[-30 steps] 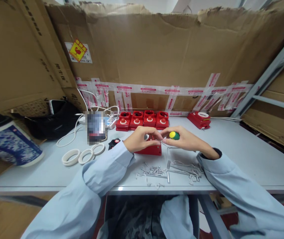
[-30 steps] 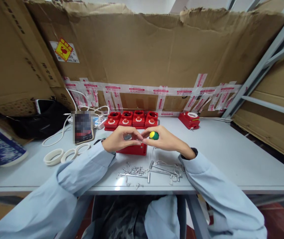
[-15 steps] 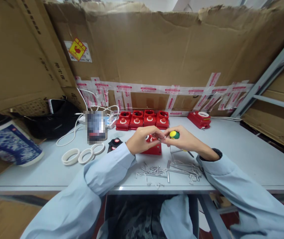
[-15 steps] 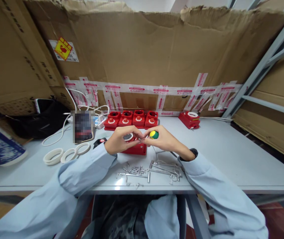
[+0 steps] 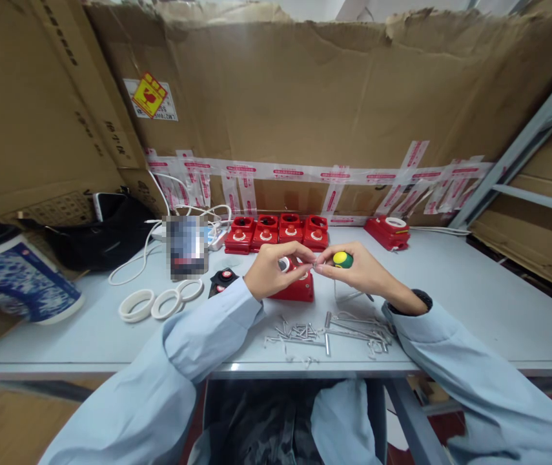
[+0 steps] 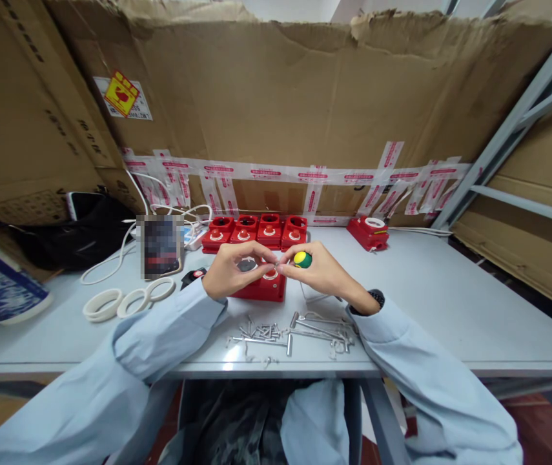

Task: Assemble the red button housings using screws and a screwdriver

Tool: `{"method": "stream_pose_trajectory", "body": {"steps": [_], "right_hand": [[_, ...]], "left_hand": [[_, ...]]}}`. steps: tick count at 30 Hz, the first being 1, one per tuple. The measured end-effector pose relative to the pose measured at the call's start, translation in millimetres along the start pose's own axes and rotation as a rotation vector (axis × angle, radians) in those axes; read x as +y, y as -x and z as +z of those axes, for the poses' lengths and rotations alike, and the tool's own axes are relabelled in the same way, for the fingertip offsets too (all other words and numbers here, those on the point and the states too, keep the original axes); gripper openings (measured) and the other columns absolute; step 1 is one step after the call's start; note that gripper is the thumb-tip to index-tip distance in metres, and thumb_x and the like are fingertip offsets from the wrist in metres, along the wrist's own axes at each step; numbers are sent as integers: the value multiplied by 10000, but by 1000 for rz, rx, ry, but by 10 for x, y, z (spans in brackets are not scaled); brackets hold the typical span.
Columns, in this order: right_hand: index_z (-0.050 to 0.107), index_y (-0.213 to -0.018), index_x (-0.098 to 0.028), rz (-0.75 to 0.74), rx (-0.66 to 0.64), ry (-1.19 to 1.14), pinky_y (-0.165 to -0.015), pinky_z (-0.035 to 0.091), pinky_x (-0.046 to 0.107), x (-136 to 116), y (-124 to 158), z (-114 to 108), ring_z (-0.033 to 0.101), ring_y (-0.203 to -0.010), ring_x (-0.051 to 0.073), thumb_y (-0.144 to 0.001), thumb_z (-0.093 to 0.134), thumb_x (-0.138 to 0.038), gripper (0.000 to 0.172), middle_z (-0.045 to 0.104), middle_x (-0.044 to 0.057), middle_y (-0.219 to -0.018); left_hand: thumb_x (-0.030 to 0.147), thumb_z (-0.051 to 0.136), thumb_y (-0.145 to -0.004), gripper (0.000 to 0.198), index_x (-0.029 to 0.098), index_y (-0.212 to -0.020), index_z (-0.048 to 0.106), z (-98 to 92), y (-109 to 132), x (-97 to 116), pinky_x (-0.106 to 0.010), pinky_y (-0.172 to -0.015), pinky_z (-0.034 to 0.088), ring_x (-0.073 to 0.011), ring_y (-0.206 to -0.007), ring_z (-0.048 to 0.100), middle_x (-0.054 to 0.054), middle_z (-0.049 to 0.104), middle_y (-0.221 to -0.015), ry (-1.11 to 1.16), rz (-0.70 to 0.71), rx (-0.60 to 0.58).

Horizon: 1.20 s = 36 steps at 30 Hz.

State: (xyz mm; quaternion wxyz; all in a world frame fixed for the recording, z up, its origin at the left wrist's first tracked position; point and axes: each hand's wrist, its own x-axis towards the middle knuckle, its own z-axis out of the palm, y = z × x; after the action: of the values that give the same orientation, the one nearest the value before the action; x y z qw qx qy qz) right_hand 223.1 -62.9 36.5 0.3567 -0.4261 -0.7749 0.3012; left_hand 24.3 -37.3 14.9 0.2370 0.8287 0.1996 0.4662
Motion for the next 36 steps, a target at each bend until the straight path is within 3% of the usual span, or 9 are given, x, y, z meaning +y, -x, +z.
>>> {"method": "stream_pose_trajectory", "body": {"steps": [12, 22, 28, 36], "right_hand": [[661, -766, -144, -39, 52, 70, -546, 411, 223, -24, 35, 32, 505, -582, 100, -752, 626, -314, 174, 598, 0, -654], [607, -730, -159, -157, 194, 249, -575, 417, 226, -78, 54, 157, 495, -551, 91, -723, 600, -207, 48, 594, -20, -621], [661, -839, -162, -169, 307, 251, -654, 454, 257, -63, 67, 171, 587, -668, 129, -756, 637, -265, 134, 673, 21, -765], [695, -861, -175, -182, 289, 169, -755, 506, 316, -20, 69, 181, 657, -790, 176, -783, 644, -262, 128, 723, 55, -874]], "left_hand": [[233, 651, -781, 138, 143, -865, 715, 7, -1, 7, -230, -664, 542, -111, -661, 652, -47, 731, -777, 3, -15, 8], [158, 651, -740, 182, 105, -911, 687, 62, -12, 3, -240, -673, 571, -138, -724, 690, -79, 735, -857, 203, -170, 37], [196, 665, -745, 202, 99, -922, 655, 70, -18, -3, -235, -627, 562, -144, -703, 686, -83, 727, -812, 262, -240, 87], [244, 683, -749, 271, 123, -960, 564, 83, -14, -10, -234, -606, 555, -128, -648, 667, -42, 696, -739, 337, -327, 88]]}}
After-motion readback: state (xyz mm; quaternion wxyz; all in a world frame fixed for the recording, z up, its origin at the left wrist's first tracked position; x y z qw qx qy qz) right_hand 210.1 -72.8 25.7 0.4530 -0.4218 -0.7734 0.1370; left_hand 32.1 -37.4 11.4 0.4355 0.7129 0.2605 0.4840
